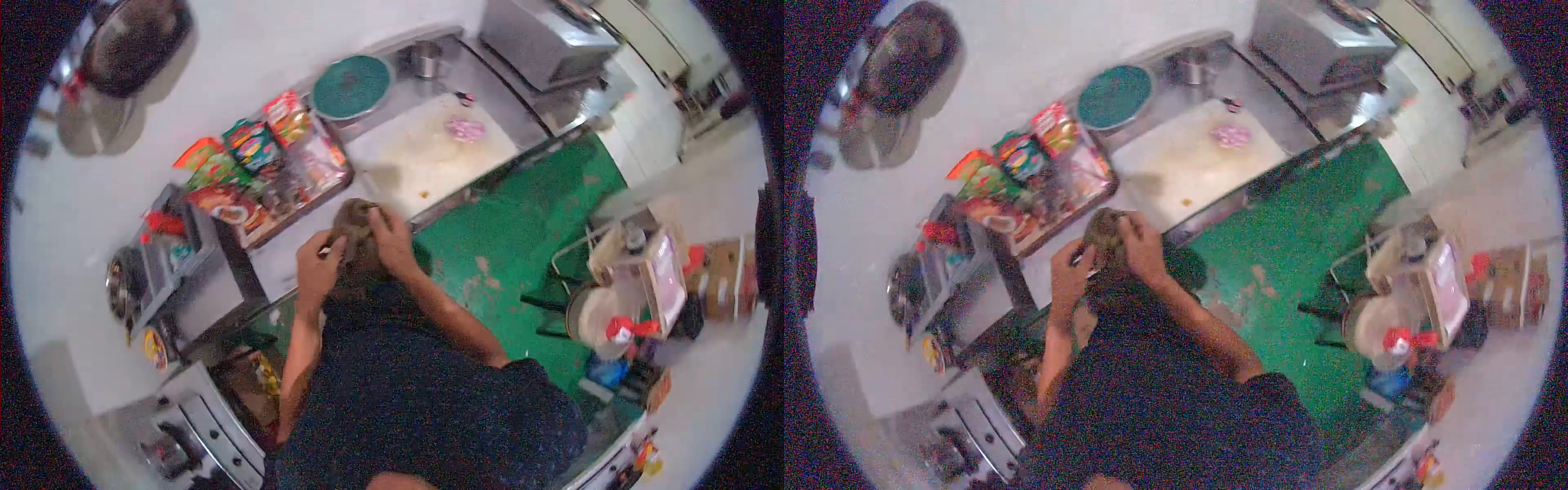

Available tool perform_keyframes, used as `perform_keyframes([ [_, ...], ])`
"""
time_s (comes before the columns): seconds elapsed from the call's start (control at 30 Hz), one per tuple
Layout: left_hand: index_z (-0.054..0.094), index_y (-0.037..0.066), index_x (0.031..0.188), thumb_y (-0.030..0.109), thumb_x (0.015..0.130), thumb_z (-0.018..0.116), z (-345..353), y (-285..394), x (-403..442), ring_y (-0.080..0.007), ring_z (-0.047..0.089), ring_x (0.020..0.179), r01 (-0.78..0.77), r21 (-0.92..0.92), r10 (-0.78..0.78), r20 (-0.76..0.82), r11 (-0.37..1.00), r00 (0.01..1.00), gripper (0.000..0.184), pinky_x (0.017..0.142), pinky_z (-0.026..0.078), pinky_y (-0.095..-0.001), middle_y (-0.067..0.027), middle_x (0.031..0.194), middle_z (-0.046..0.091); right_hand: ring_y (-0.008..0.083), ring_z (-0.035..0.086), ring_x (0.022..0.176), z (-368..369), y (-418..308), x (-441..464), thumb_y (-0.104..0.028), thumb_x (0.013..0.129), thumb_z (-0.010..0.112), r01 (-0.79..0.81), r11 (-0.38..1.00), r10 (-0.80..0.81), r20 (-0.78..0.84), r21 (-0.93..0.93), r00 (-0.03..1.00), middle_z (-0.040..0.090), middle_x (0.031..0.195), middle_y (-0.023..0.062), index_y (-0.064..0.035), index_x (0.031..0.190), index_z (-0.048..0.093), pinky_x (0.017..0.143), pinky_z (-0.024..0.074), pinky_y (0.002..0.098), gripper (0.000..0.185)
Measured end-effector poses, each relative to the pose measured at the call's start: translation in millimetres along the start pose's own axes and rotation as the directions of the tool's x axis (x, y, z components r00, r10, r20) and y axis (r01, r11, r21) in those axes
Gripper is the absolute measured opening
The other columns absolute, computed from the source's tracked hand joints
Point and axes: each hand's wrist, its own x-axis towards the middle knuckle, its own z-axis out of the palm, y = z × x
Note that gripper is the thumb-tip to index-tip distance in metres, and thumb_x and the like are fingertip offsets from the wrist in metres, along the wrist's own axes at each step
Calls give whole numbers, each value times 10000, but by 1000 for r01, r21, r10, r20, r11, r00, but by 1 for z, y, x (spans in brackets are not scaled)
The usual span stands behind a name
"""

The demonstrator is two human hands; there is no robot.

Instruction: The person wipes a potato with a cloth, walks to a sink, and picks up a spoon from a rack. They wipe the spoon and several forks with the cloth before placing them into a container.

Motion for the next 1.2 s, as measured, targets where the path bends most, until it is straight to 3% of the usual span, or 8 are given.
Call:
perform_keyframes([
  [0.13,651,-45,1066,131,902,613,-4,6,6,-181,654,824,-58,142,68,-66,988,996,244,755,513,-320,-169,933,694,169,580,818,0,-55,0,-350,995,483,48,998,-46,-46,28,998,667,878,84,25,1021,648,777,481,336,411],
  [0.37,557,-14,1211,232,981,518,-64,24,-26,-176,600,916,-125,-267,-77,-636,955,768,339,816,469,-313,-144,1052,660,197,565,1043,125,-87,8,-227,996,494,182,965,-247,430,189,868,613,1129,122,-5,1191,566,939,428,332,304],
  [0.47,413,-18,1346,366,971,527,-101,-8,-93,-241,495,1177,-22,-363,-319,-842,931,434,550,1013,384,-361,-178,1257,540,221,555,1120,198,-98,-50,-211,981,526,483,833,-505,727,269,466,589,1212,133,-10,1257,537,988,413,338,341],
  [0.53,294,-1,1445,430,936,578,-125,-28,-162,-272,429,1269,48,-339,-328,-853,940,405,726,1072,342,-387,-186,1370,448,246,508,1209,222,-101,-119,-238,949,575,181,937,-334,919,299,211,548,1295,167,22,1333,475,1050,370,359,475],
  [0.57,305,3,1438,427,926,599,-125,-19,-196,-258,413,1283,-197,-405,-345,-896,893,279,727,1078,338,-382,-151,1371,451,253,487,1239,227,-110,-153,-244,939,585,70,977,-205,979,203,18,530,1323,179,40,1355,450,1067,354,367,521],
  [0.7,422,67,1401,362,924,622,-96,41,-353,-205,457,1239,-222,-477,-506,-857,850,-96,595,1050,367,-347,-81,1351,506,274,445,1282,214,-79,-286,-325,953,529,-109,969,-244,769,224,-591,446,1416,180,35,1443,338,1077,328,356,637],
  [0.83,412,91,1424,390,940,593,-13,7,-435,-233,493,1222,-297,-292,-397,-822,909,-409,597,1050,370,-367,-88,1339,545,286,461,1270,171,-61,-359,-325,977,489,152,939,-38,531,309,-847,445,1425,201,20,1437,353,1059,340,368,592],
  [1.2,504,71,1342,430,962,540,158,59,-536,-175,547,1070,-332,-343,-460,-422,879,-781,524,930,446,-347,-60,1183,632,305,414,1309,47,-52,-503,-320,966,530,141,897,132,51,419,-990,398,1448,202,-24,1450,324,1054,350,411,603],
])
